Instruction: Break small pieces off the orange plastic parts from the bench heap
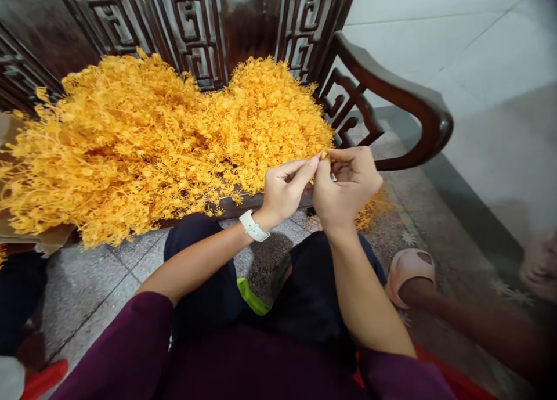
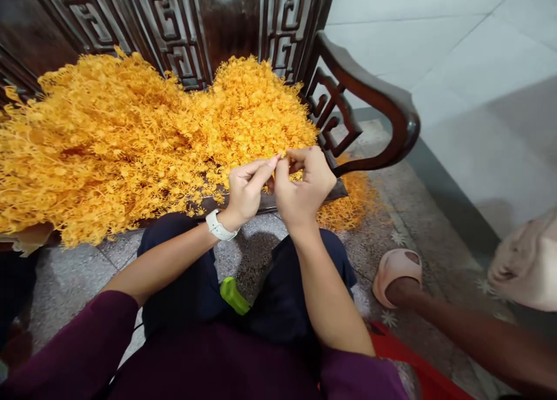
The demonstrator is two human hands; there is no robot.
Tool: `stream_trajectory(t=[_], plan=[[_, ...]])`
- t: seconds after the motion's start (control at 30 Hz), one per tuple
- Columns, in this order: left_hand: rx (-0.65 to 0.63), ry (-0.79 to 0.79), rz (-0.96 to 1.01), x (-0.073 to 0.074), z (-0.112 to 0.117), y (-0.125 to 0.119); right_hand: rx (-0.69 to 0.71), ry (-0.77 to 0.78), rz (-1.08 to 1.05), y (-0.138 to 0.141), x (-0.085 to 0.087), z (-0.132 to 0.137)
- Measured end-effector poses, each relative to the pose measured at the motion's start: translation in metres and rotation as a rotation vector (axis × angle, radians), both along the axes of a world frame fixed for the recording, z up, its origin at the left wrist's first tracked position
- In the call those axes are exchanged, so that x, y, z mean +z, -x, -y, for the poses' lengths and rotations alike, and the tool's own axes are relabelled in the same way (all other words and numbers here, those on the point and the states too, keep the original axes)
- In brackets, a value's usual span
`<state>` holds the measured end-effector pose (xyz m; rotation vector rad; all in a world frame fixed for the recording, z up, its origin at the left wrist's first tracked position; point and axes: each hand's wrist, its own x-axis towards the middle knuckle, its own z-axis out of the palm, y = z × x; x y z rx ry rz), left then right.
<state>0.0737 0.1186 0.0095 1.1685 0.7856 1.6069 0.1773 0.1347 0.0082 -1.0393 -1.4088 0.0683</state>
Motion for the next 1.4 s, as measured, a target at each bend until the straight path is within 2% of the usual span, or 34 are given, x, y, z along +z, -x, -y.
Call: stream_trajectory(t=[0.1,0.17,0.33,0.43,0.53,0.67,0.9,1.17,1.4], plan=[[-0.021,-0.027,-0.077,-0.001,-0.003,0.005,0.062,0.053,-0.028,-0.005,0.001,0.004],[-0.044,0.029,-0.052,0.0,-0.008,0.011,0.151,0.11,-0.106,-0.005,0.005,0.009],[-0.209,0.313,0.244,0.002,-0.02,0.016,0.397,0.294,-0.251,-0.004,0.016,0.021],[-0.338,0.418,0.351,0.002,-0.02,0.014,0.464,0.375,-0.298,-0.006,0.02,0.025],[-0.433,0.444,0.385,0.002,-0.018,0.014,0.505,0.428,-0.383,-0.009,0.023,0.026],[-0.518,0.392,0.339,0.001,-0.017,0.016,0.53,0.442,-0.501,-0.016,0.026,0.025],[-0.47,0.344,0.259,-0.001,-0.018,0.017,0.511,0.497,-0.525,-0.024,0.024,0.024],[-0.409,0.391,0.307,0.002,-0.022,0.019,0.52,0.483,-0.391,-0.023,0.023,0.026],[-0.408,0.449,0.343,0.005,-0.018,0.016,0.451,0.351,-0.236,-0.024,0.018,0.025]])
